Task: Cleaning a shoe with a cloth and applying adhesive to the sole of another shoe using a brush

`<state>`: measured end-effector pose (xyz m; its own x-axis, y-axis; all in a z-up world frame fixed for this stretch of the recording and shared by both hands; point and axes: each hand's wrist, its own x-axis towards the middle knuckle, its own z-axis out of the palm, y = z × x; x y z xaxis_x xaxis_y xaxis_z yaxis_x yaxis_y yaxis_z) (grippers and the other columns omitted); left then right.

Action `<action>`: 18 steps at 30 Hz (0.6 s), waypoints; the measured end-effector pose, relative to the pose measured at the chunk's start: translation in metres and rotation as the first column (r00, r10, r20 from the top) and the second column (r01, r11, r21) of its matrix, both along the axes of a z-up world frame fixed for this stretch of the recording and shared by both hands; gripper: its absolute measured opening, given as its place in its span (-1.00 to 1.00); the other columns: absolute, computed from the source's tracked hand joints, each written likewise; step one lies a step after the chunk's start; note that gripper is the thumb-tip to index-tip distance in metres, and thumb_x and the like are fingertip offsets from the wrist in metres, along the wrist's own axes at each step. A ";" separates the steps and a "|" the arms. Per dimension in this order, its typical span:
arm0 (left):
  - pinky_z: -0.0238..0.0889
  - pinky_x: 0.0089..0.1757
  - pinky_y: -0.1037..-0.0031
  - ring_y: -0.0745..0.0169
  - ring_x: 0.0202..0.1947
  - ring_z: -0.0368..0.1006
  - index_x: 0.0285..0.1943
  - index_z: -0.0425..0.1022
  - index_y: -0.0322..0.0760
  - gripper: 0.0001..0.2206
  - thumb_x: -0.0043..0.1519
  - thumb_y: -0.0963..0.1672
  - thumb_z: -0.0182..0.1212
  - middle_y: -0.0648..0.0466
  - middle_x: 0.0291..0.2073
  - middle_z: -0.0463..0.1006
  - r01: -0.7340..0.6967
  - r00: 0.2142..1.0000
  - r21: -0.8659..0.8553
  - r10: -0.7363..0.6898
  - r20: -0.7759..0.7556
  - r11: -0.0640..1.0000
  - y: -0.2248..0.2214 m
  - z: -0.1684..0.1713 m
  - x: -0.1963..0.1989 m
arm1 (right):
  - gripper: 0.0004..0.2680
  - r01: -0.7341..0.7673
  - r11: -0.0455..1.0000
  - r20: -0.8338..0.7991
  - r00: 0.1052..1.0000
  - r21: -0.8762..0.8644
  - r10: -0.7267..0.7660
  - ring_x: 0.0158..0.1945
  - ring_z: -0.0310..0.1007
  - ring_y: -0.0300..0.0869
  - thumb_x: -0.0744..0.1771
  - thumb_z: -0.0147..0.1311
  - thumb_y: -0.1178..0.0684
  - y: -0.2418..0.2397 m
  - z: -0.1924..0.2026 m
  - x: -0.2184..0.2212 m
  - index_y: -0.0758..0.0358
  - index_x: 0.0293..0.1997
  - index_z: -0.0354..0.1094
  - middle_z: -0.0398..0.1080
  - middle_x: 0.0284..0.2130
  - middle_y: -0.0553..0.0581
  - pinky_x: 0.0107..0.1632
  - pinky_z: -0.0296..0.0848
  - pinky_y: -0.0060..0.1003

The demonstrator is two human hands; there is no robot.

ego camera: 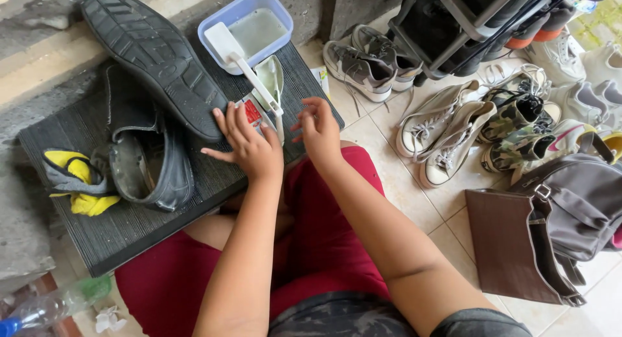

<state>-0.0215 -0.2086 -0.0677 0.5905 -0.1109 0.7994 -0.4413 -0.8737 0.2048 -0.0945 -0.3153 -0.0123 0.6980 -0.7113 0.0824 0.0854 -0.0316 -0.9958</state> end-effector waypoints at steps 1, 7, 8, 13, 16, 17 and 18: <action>-0.69 0.17 -0.46 -0.01 0.45 0.19 0.33 0.36 -0.16 -0.52 0.18 -0.05 -0.04 0.07 0.31 0.40 -0.001 1.000 0.002 0.001 0.001 1.000 -0.001 0.002 -0.001 | -0.82 -0.001 1.000 0.001 1.000 0.002 0.001 -0.38 0.54 -0.04 0.37 -0.18 0.30 0.003 -0.001 0.003 0.33 0.04 0.28 0.39 -0.35 0.27 -0.47 0.65 -0.19; -0.68 0.16 -0.50 0.00 0.48 0.13 0.17 0.45 -0.02 -0.68 0.31 -0.06 -0.14 0.17 0.29 0.45 0.061 0.998 0.068 -0.061 -0.001 0.996 -0.003 0.005 -0.004 | -0.75 -0.162 0.987 -0.391 0.908 0.002 0.150 -0.29 0.64 -0.10 0.39 0.04 -0.04 -0.003 -0.040 0.024 0.07 0.20 0.23 0.60 -0.25 0.16 -0.30 0.63 -0.16; -0.69 0.13 -0.53 0.02 0.49 0.09 0.21 0.45 -0.02 -0.66 0.36 -0.03 -0.19 0.20 0.24 0.49 0.094 0.995 0.054 -0.092 -0.042 0.994 -0.003 0.006 -0.005 | -0.72 -0.178 0.984 -0.368 0.915 0.005 0.168 -0.33 0.62 -0.12 0.38 0.05 -0.02 -0.004 -0.043 0.025 0.10 0.22 0.20 0.59 -0.30 0.13 -0.32 0.62 -0.19; -0.67 0.13 -0.54 0.05 0.51 0.01 0.31 0.43 0.03 -0.57 0.45 0.05 -0.33 0.23 0.21 0.52 0.085 0.992 0.080 -0.077 -0.101 0.993 -0.004 0.007 -0.007 | -0.68 -0.180 0.980 -0.394 0.910 -0.087 0.132 -0.30 0.58 -0.12 0.37 0.05 0.00 -0.006 -0.027 0.021 0.09 0.29 0.26 0.57 -0.33 0.13 -0.29 0.63 -0.20; -0.59 0.12 -0.59 0.01 0.52 -0.03 0.29 0.47 0.10 -0.59 0.43 0.06 -0.29 0.22 0.22 0.50 0.068 0.990 0.081 -0.057 -0.131 0.994 -0.003 0.007 -0.010 | -0.67 -0.192 0.919 -0.450 0.893 -0.344 0.019 -0.25 0.56 -0.02 0.36 0.07 0.04 -0.011 -0.027 0.017 0.03 0.30 0.31 0.48 -0.31 0.17 -0.27 0.62 -0.06; -0.56 0.11 -0.60 -0.01 0.52 -0.05 0.26 0.50 0.10 -0.58 0.44 0.06 -0.29 0.20 0.21 0.50 0.081 0.987 0.092 -0.067 -0.144 0.992 -0.003 0.008 -0.010 | -0.67 -0.200 0.890 -0.470 0.882 -0.410 -0.019 -0.22 0.57 0.03 0.35 0.09 0.05 -0.014 -0.031 0.018 -0.01 0.30 0.33 0.45 -0.26 0.20 -0.25 0.61 -0.03; -0.54 0.11 -0.61 -0.03 0.53 -0.07 0.22 0.54 0.10 -0.58 0.44 0.06 -0.29 0.18 0.21 0.50 0.094 0.985 0.103 -0.077 -0.156 0.990 -0.003 0.009 -0.011 | -0.67 -0.209 0.856 -0.487 0.871 -0.473 -0.057 -0.20 0.57 0.08 0.34 0.10 0.06 -0.017 -0.035 0.018 -0.04 0.29 0.35 0.42 -0.21 0.23 -0.22 0.60 0.00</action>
